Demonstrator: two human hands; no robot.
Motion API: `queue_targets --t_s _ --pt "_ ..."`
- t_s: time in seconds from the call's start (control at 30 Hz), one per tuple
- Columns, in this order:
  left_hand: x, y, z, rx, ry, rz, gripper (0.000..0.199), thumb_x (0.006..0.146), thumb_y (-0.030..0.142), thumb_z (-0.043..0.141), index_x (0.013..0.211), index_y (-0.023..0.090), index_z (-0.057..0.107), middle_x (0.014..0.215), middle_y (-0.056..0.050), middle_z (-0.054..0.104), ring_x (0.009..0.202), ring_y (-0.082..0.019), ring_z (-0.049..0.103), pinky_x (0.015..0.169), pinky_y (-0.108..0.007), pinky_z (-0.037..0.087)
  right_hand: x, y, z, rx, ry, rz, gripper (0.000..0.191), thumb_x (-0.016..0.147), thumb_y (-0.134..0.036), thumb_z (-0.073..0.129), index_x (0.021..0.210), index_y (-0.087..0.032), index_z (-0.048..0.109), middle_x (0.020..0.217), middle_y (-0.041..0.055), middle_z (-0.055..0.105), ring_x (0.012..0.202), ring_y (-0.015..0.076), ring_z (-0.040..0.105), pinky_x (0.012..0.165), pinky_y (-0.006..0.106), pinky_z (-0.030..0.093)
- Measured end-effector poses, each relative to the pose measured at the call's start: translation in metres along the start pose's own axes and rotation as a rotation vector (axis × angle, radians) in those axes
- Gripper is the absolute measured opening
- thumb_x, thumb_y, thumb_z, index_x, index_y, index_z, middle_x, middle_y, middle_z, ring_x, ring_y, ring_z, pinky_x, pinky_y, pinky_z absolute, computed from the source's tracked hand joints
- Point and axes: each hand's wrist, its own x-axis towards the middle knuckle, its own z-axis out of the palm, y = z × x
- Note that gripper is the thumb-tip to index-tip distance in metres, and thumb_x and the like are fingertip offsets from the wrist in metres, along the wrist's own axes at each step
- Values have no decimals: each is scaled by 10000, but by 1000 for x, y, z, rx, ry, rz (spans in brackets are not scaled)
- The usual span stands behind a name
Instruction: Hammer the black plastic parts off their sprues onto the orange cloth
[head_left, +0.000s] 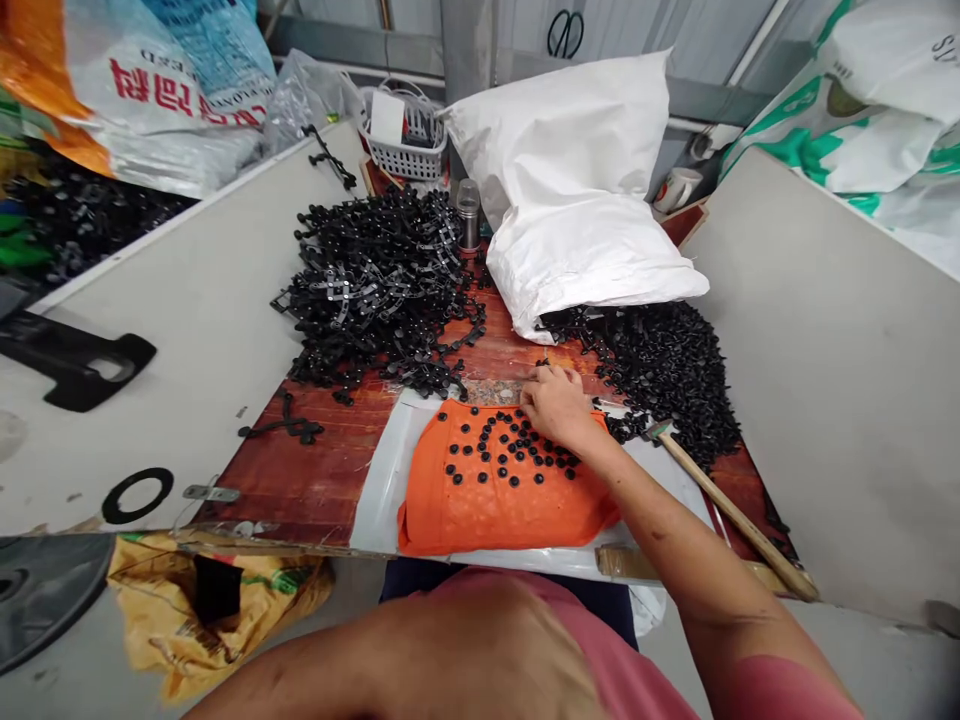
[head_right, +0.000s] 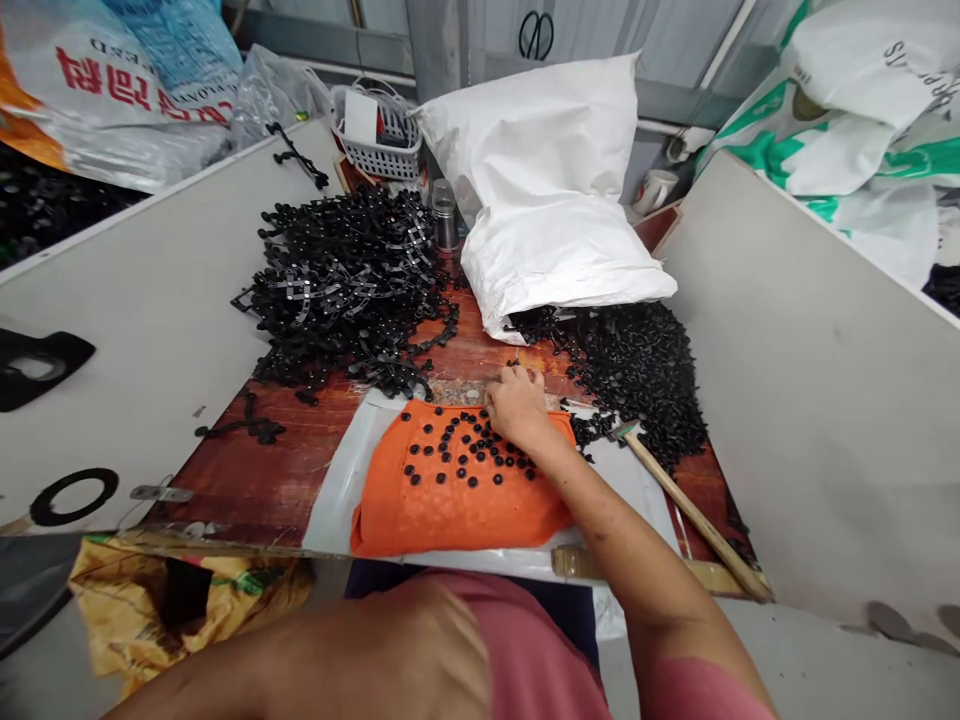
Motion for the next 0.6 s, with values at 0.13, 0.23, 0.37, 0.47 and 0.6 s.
queue_targets --t_s 0.13,0.23,0.37,0.47,0.6 --pt "-21 -46 -62 367 602 -489 287 990 385 442 904 242 676 797 -39 684 730 -187 614 714 -312 486 6 -13 -6 35 27 -79 264 1005 -263 520 991 -225 781 1092 128 703 1069 296 521 919 446 328" --pt "-33 -99 -98 711 736 -759 244 915 323 550 1046 181 699 917 -78 721 866 -232 639 825 -346 479 19 -34 -4 76 -15 -248 237 1005 -272 551 995 -267 788 1042 67 742 1025 249 547 927 413 311" --pt "-35 -148 -102 688 617 -770 233 918 250 536 1057 193 714 980 -70 758 887 -215 671 813 -312 485 34 -53 5 69 -62 -384 231 993 -257 569 909 -218 780 1007 75 768 1014 254 548 920 432 292" --pt "-30 -158 -94 723 602 -741 216 934 254 510 911 202 718 925 -69 759 887 -219 682 789 -302 487 35 -54 7 40 -70 -397 260 992 -204 538 872 -186 768 981 100 776 1001 264 553 899 444 296" --pt "-19 -158 -98 737 604 -671 250 941 323 516 883 218 736 932 -63 777 896 -225 702 802 -307 497 26 -46 0 31 -58 -361 199 967 -312 620 888 -216 776 987 67 784 978 250 582 906 427 321"
